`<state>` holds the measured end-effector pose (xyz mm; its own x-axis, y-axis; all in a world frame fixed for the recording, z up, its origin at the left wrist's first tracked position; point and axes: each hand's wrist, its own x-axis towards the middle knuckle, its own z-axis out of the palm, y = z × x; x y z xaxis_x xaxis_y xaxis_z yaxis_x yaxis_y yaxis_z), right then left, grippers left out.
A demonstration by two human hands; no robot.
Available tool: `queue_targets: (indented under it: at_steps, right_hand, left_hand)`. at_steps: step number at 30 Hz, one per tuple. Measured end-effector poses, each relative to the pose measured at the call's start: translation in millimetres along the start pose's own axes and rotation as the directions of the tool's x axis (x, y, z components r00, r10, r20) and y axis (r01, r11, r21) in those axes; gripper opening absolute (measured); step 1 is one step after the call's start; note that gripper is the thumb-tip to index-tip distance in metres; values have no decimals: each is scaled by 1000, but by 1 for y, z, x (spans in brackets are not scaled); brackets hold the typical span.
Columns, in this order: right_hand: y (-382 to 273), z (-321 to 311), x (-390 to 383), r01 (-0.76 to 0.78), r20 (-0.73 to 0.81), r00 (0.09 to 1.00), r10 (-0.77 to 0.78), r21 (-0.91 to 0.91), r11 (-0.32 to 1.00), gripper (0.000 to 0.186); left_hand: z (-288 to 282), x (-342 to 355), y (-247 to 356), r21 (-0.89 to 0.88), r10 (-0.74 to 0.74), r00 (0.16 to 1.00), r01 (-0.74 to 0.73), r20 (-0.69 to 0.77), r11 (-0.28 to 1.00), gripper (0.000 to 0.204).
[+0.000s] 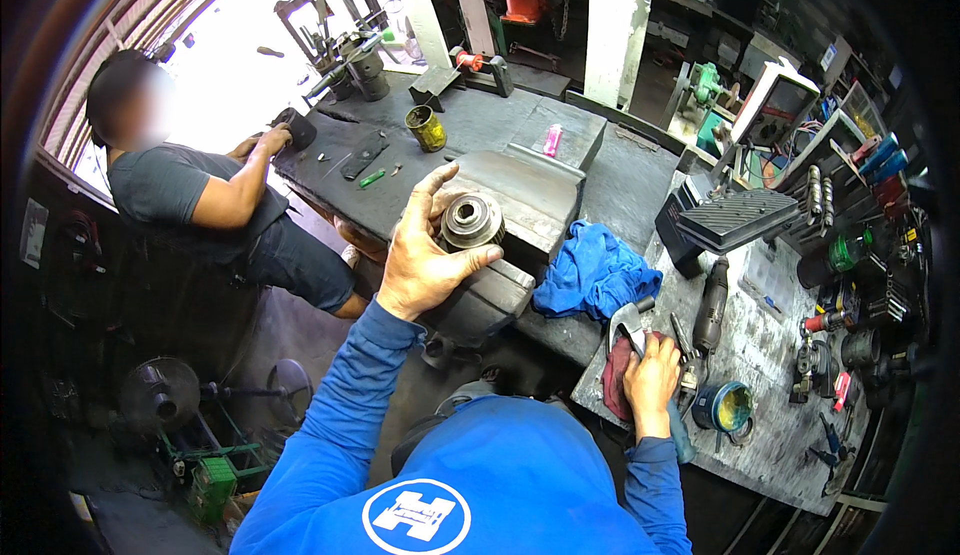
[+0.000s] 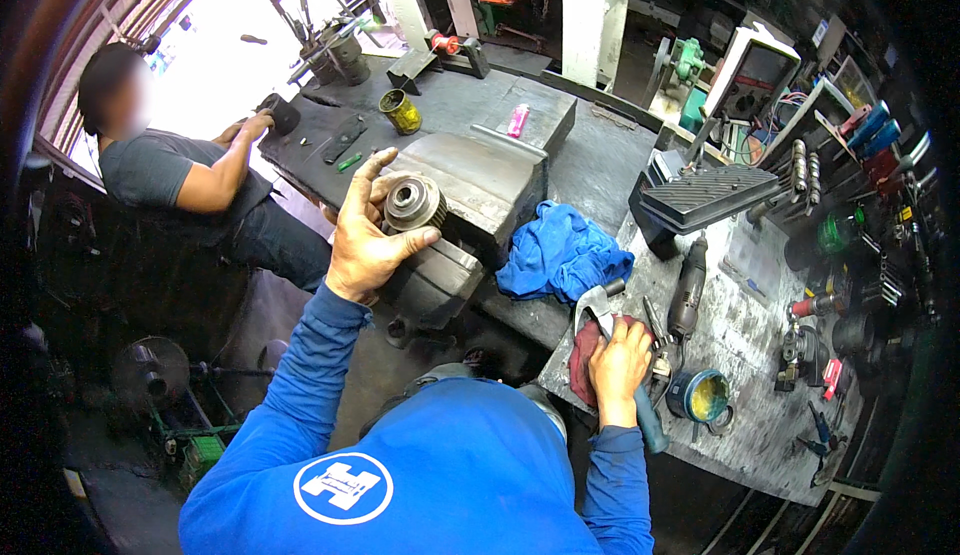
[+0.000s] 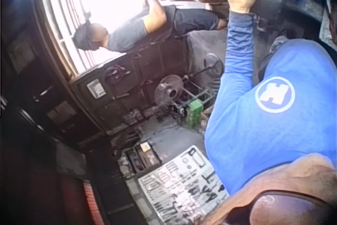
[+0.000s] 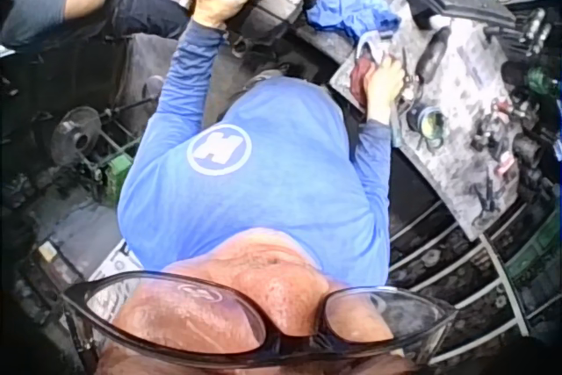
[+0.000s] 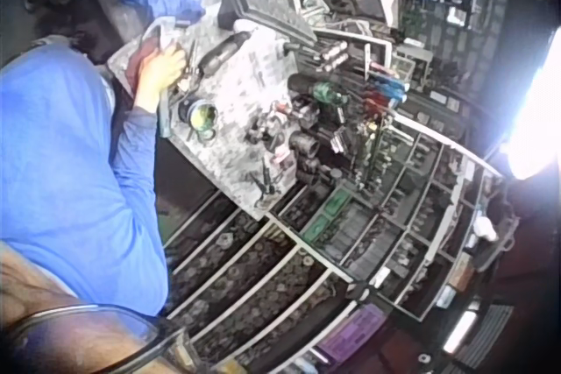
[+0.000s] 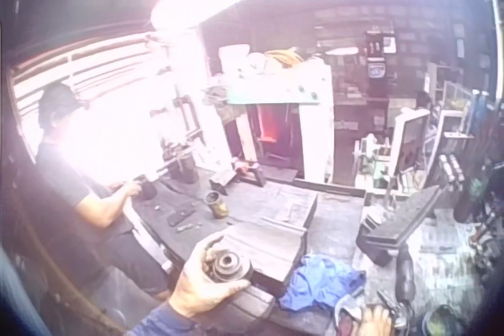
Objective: The person selects a hammer from a tool rack and walks to a workbench. They repeatedly tap a cylindrical gear component with the hammer, rotate it, and inspect it. Another person works at a separate station in the background.
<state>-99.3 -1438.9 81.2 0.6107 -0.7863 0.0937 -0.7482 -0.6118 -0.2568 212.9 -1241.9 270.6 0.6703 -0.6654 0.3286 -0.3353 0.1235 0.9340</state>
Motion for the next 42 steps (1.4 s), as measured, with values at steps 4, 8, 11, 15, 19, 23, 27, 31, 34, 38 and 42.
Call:
queue_targets:
  at_steps: [4, 8, 11, 15, 19, 23, 27, 31, 34, 38, 42]
  right_hand:
    - [0, 0, -1, -9, -1, 1000, 9, 5, 1000, 44]
    - [-1, 0, 0, -9, 8, 1000, 9, -3, 1000, 44]
    - [-1, 0, 1, -10, 14, 1000, 10, -8, 1000, 45]
    - [0, 2, 2, -11, 8, 1000, 11, -14, 1000, 46]
    - [1, 5, 1, -17, -10, 1000, 17, -12, 1000, 47]
    - [2, 7, 1, -19, -19, 1000, 19, -3, 1000, 47]
    - [2, 7, 1, -31, -7, 999, 31, -16, 999, 48]
    - [3, 8, 1, -34, -1, 999, 34, -20, 999, 49]
    - [3, 7, 1, -33, 1, 999, 33, -16, 999, 49]
    - [3, 7, 2, -21, -7, 1000, 21, -8, 1000, 46]
    - [8, 8, 8, 43, 22, 999, -43, 31, 999, 38]
  left_hand:
    - [4, 0, -7, 60, -10, 999, 7, 38, 998, 111]
    - [-2, 5, -7, 6, -49, 995, 48, 82, 999, 108]
    - [-8, 13, -7, -147, -148, 987, 157, 66, 977, 102]
    - [-17, 24, -10, -327, -217, 976, 216, 35, 920, 85]
    - [-19, 24, -14, -327, -188, 982, 187, 30, 926, 86]
    - [-16, 20, -14, -288, -138, 990, 143, 39, 947, 90]
    - [-13, 18, -11, -263, -127, 991, 135, 46, 955, 96]
    - [-8, 16, -10, -181, -119, 991, 127, 53, 975, 101]
    - [-4, 13, -10, -145, -92, 995, 98, 48, 984, 102]
    - [1, 7, -11, -108, -61, 998, 63, 27, 992, 103]
    - [3, 3, -13, -36, -55, 998, 55, 2, 998, 102]
